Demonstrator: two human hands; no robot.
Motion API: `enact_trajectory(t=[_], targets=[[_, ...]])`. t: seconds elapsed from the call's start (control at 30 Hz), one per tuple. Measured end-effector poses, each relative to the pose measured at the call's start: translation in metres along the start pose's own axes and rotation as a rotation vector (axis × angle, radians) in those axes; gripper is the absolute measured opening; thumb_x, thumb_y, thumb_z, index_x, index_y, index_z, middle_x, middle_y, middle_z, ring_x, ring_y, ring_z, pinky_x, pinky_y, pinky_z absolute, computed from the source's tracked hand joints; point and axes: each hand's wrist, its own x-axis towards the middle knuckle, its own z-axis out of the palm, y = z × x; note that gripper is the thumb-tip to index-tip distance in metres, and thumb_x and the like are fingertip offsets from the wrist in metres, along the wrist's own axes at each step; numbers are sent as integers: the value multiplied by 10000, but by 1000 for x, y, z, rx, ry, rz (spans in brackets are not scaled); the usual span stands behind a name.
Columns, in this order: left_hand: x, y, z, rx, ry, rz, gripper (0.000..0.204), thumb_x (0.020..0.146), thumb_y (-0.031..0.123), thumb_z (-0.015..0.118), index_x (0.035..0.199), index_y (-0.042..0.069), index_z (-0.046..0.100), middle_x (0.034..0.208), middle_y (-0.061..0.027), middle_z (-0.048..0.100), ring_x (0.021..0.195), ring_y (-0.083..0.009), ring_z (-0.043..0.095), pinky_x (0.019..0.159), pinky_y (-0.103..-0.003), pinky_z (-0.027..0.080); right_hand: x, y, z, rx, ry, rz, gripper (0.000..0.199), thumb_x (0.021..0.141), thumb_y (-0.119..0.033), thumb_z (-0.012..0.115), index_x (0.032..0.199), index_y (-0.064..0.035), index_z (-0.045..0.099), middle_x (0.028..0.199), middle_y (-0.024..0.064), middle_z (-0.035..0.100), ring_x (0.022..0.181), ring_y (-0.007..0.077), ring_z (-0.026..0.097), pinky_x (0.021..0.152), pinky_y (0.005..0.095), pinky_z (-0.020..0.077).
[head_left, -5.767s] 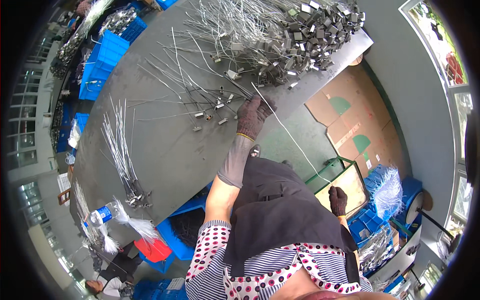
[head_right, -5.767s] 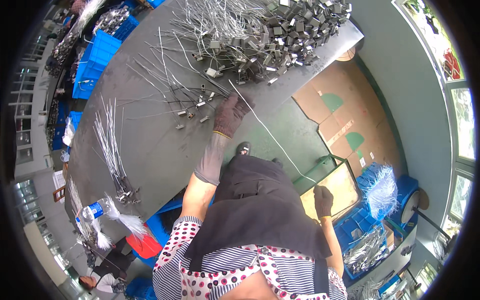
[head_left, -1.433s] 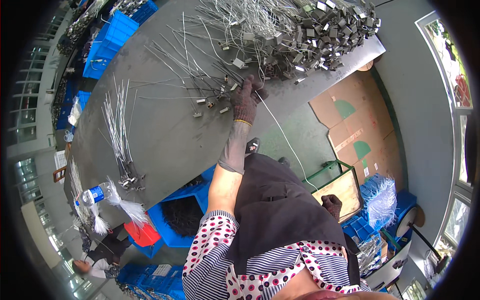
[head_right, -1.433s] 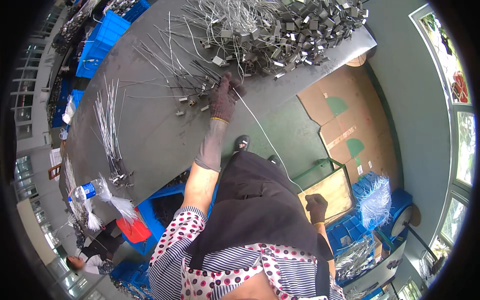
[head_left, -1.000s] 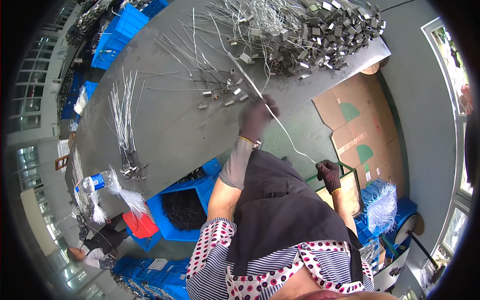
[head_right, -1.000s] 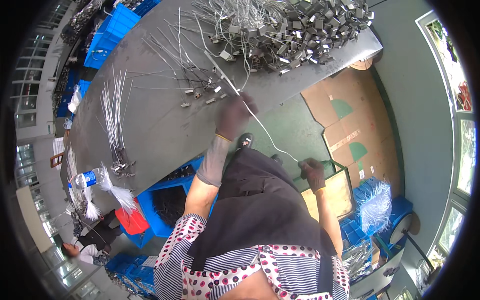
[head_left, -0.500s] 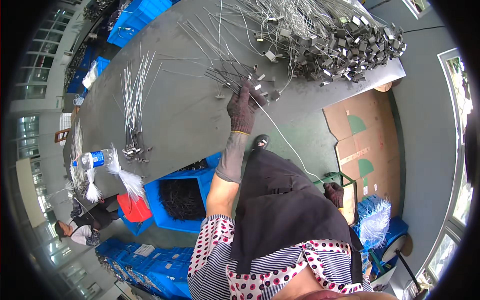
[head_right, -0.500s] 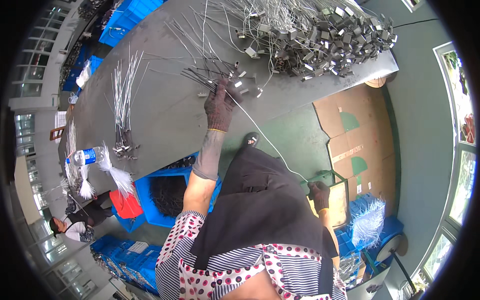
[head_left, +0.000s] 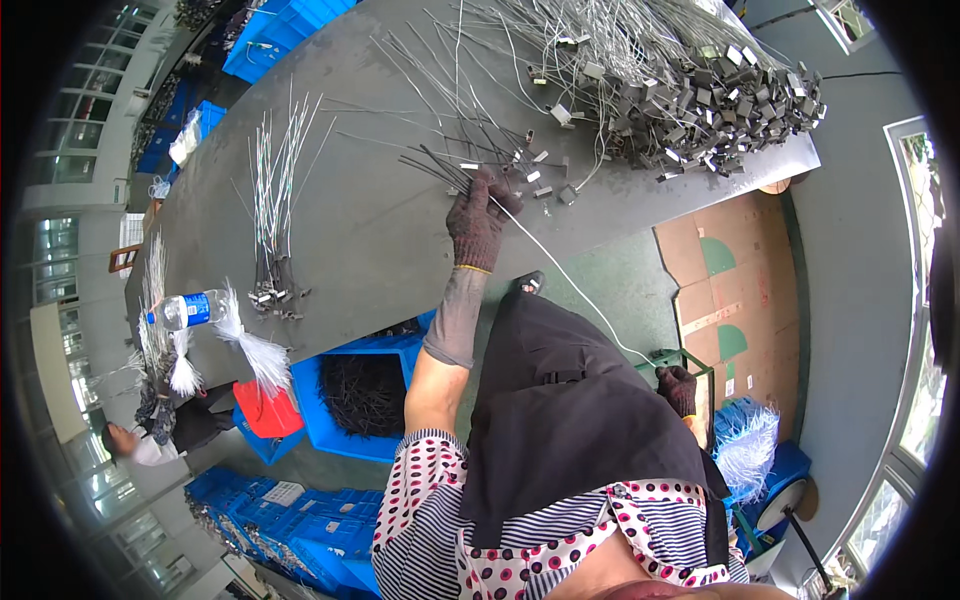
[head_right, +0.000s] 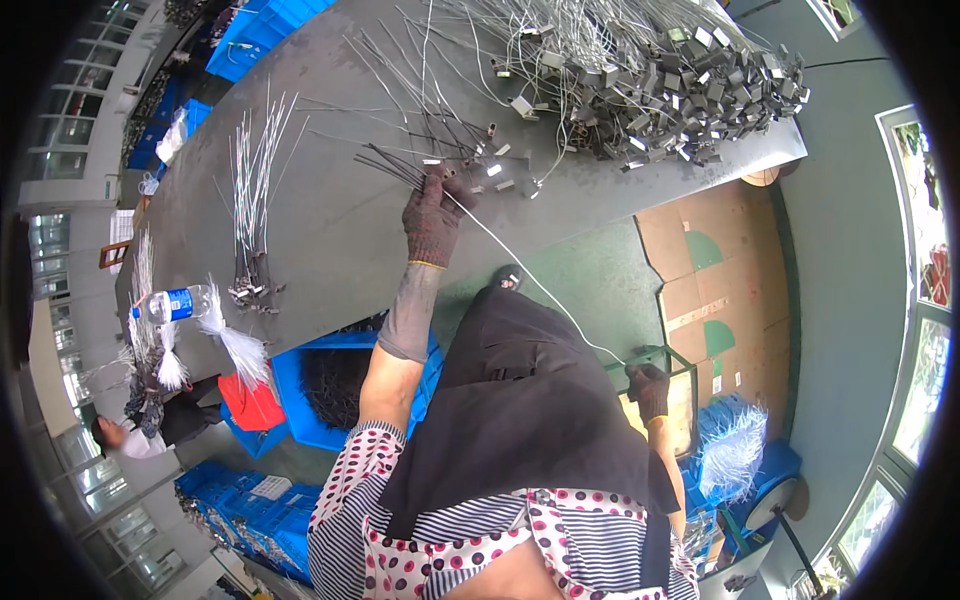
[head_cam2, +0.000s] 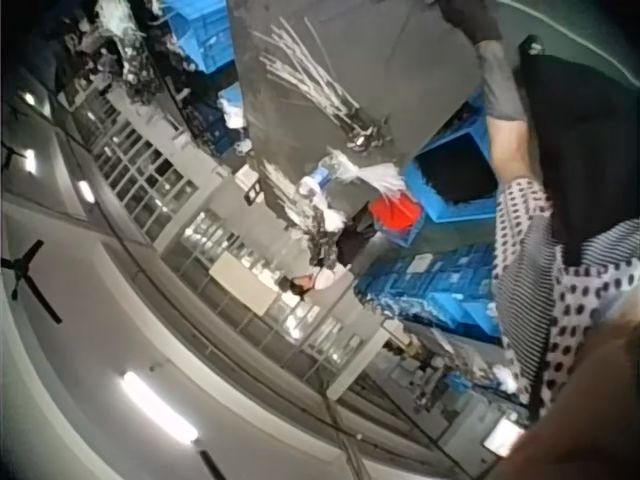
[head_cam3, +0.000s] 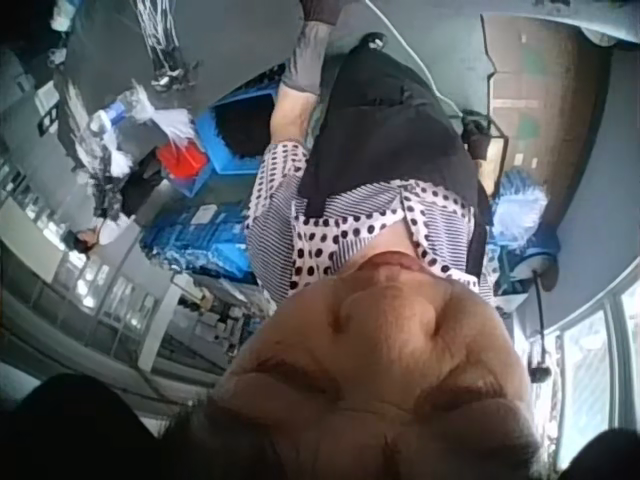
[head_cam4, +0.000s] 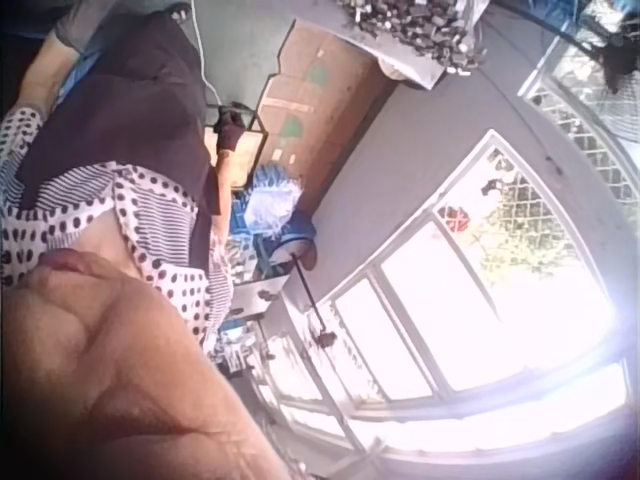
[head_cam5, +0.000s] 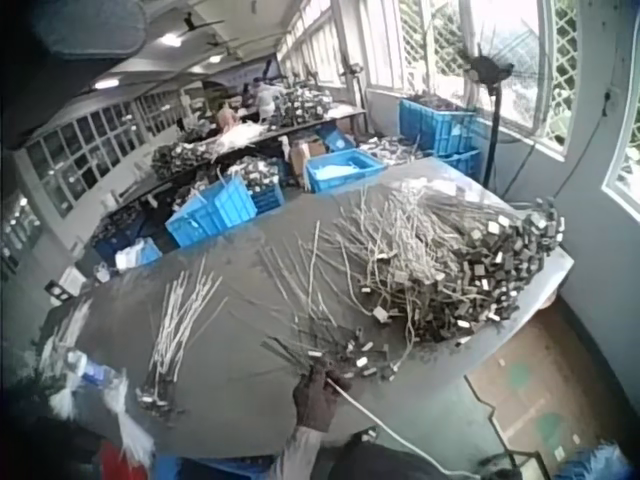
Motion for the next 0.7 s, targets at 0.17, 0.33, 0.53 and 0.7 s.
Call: enact_trajectory(t=[0.17, 0.33, 0.53, 0.7], targets=[[-8, -7, -9, 148, -10, -27, 230, 986, 229, 610, 1140, 60, 632, 893, -68, 673, 763, -211, 691, 651, -392, 610, 27, -13, 25, 56, -66, 4, 224, 856, -212, 730, 825, 1, 670, 579, 30, 551, 488, 119, 494, 471, 274, 381], [-37, -31, 5, 437, -201, -242, 253, 1001, 253, 581, 1156, 58, 624, 944, -77, 689, 838, -223, 709, 622, -343, 607, 42, -100, 101, 128, -182, -157, 268, 890, -247, 696, 841, 14, 665, 609, 44, 570, 518, 121, 520, 501, 278, 411], [-26, -26, 6, 63, -334, -293, 317, 1003, 193, 556, 1283, 44, 554, 1002, -85, 686, 932, -222, 701, 653, -298, 580, 27, -183, 178, 271, -405, -297, 276, 975, -259, 614, 1009, 5, 688, 652, 21, 558, 542, 101, 519, 500, 265, 422], [0, -7, 8, 170, -317, -133, 266, 968, 114, 603, 1208, 1, 608, 930, -108, 694, 785, -212, 696, 613, -283, 572, 1, -195, 203, 253, -610, -247, 381, 1004, -326, 579, 1137, 20, 665, 605, 23, 551, 482, 106, 511, 453, 263, 400]])
